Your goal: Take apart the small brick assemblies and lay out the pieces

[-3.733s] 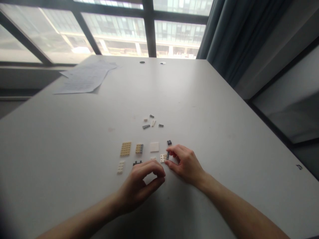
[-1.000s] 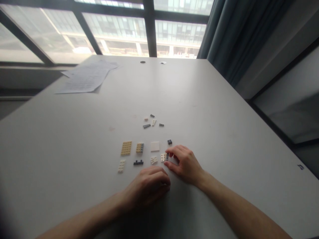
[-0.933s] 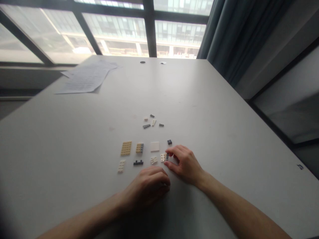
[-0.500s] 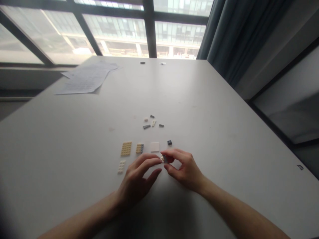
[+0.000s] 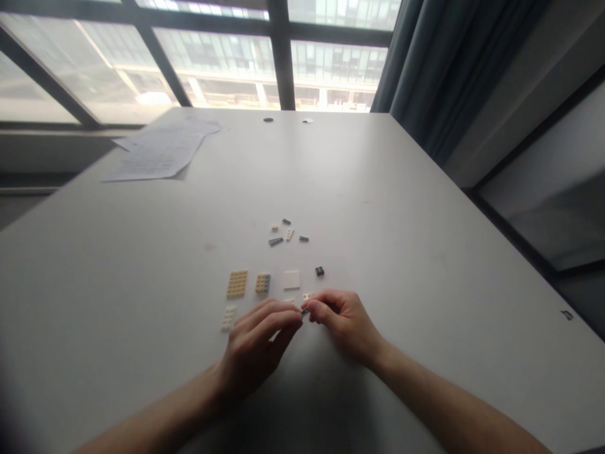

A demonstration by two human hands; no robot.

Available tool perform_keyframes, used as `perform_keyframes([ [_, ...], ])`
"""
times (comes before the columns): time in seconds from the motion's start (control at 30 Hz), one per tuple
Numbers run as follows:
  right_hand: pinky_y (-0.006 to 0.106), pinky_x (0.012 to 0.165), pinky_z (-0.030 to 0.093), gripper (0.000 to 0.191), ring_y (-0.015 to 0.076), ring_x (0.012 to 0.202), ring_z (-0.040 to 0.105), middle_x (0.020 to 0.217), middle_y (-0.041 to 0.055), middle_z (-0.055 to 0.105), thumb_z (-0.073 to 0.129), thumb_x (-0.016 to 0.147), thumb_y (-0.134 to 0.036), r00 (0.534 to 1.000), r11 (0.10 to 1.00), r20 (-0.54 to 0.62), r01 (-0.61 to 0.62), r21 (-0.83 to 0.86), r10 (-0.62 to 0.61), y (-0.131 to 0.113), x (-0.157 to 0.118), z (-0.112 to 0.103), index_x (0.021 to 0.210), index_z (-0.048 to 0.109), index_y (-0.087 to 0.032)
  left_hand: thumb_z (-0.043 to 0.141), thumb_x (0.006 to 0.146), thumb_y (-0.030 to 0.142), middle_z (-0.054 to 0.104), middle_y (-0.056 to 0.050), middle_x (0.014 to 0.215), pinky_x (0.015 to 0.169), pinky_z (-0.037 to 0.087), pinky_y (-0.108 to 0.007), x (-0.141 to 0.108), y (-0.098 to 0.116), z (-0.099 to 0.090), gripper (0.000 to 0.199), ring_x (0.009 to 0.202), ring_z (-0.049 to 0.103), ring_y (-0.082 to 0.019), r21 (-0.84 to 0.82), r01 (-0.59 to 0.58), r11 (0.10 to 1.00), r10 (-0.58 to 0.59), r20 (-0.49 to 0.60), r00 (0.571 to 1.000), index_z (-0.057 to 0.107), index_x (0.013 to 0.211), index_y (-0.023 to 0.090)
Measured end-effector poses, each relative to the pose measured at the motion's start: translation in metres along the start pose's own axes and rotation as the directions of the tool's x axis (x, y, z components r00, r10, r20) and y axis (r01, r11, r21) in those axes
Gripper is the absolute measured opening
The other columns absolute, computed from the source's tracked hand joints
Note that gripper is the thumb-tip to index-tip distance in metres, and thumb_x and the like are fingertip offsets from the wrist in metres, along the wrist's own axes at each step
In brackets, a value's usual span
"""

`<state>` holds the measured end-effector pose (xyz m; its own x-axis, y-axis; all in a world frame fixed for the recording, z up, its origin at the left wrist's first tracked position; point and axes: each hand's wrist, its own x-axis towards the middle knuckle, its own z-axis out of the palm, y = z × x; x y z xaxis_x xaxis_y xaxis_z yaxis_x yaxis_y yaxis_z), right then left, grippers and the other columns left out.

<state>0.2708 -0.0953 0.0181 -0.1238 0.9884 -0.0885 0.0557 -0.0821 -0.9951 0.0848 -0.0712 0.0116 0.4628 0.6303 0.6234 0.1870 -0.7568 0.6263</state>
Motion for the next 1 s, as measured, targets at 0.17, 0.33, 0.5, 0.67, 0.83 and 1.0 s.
perform_keyframes([
  [0.17, 0.024, 0.066, 0.044, 0.033, 0.0139, 0.068, 0.058, 0.07, 0.0025, 0.064, 0.053, 0.093, -0.037, 0.995, 0.978, 0.032, 0.097, -0.184, -0.092, -0.001, -0.003, 0.0, 0.074, 0.068, -0.016, 0.063, 0.084, 0.009, 0.068, 0.0, 0.076, 0.066, 0.049, -0.019, 0.006, 0.003, -0.004, 0.008, 0.068, 0.063, -0.01, -0.086, 0.278, 0.957, -0.284, -0.064, 0.957, 0.062, 0.083, 0.018],
  [0.33, 0.024, 0.066, 0.046, 0.035, 0.0133, 0.067, 0.06, 0.071, 0.0029, 0.065, 0.045, 0.098, -0.035, 0.971, 0.968, 0.2, 0.167, -0.187, -0.129, -0.005, -0.006, 0.005, 0.079, 0.068, -0.016, 0.063, 0.085, 0.017, 0.068, 0.001, 0.07, 0.061, 0.048, -0.019, 0.012, 0.004, -0.005, 0.006, 0.063, 0.061, -0.01, -0.198, 0.441, 0.876, -0.455, -0.029, 0.89, 0.064, 0.079, 0.017],
  [0.5, 0.026, 0.071, 0.047, 0.032, 0.0141, 0.072, 0.06, 0.074, 0.0029, 0.065, 0.045, 0.097, -0.031, 0.943, 0.928, 0.267, 0.268, -0.257, -0.199, -0.006, -0.009, 0.006, 0.076, 0.065, -0.017, 0.064, 0.083, 0.019, 0.067, 0.002, 0.067, 0.06, 0.048, -0.019, 0.012, 0.006, -0.005, 0.006, 0.062, 0.061, -0.01, -0.295, 0.464, 0.835, -0.475, 0.041, 0.879, 0.064, 0.077, 0.017],
  [0.67, 0.026, 0.069, 0.05, 0.04, 0.0145, 0.071, 0.059, 0.087, 0.0029, 0.065, 0.075, 0.078, -0.034, 0.896, 0.801, 0.071, 0.425, -0.423, -0.438, 0.0, -0.009, 0.005, 0.112, 0.06, -0.02, 0.071, 0.079, 0.023, 0.064, 0.003, 0.066, 0.058, 0.047, -0.017, 0.011, 0.005, -0.003, 0.01, 0.06, 0.057, -0.009, -0.345, 0.528, 0.776, -0.568, -0.018, 0.823, 0.064, 0.075, 0.017],
  [0.83, 0.025, 0.069, 0.051, 0.032, 0.0131, 0.072, 0.061, 0.089, 0.0028, 0.066, 0.071, 0.08, -0.017, 0.821, 0.698, 0.097, 0.534, -0.477, -0.562, -0.001, -0.009, 0.007, 0.11, 0.06, -0.022, 0.071, 0.08, 0.026, 0.065, 0.002, 0.067, 0.06, 0.049, -0.019, 0.01, 0.005, -0.001, 0.014, 0.062, 0.06, -0.01, -0.419, 0.562, 0.713, -0.608, 0.03, 0.793, 0.063, 0.074, 0.016],
  [1.0, 0.026, 0.069, 0.052, 0.032, 0.0136, 0.071, 0.062, 0.085, 0.0021, 0.066, 0.072, 0.079, -0.015, 0.83, 0.707, 0.077, 0.515, -0.484, -0.552, -0.003, -0.009, 0.008, 0.109, 0.062, -0.021, 0.061, 0.088, 0.028, 0.066, 0.002, 0.067, 0.063, 0.05, -0.019, 0.011, 0.006, -0.003, 0.015, 0.064, 0.062, -0.01, -0.464, 0.547, 0.697, -0.597, 0.047, 0.801, 0.064, 0.078, 0.016],
])
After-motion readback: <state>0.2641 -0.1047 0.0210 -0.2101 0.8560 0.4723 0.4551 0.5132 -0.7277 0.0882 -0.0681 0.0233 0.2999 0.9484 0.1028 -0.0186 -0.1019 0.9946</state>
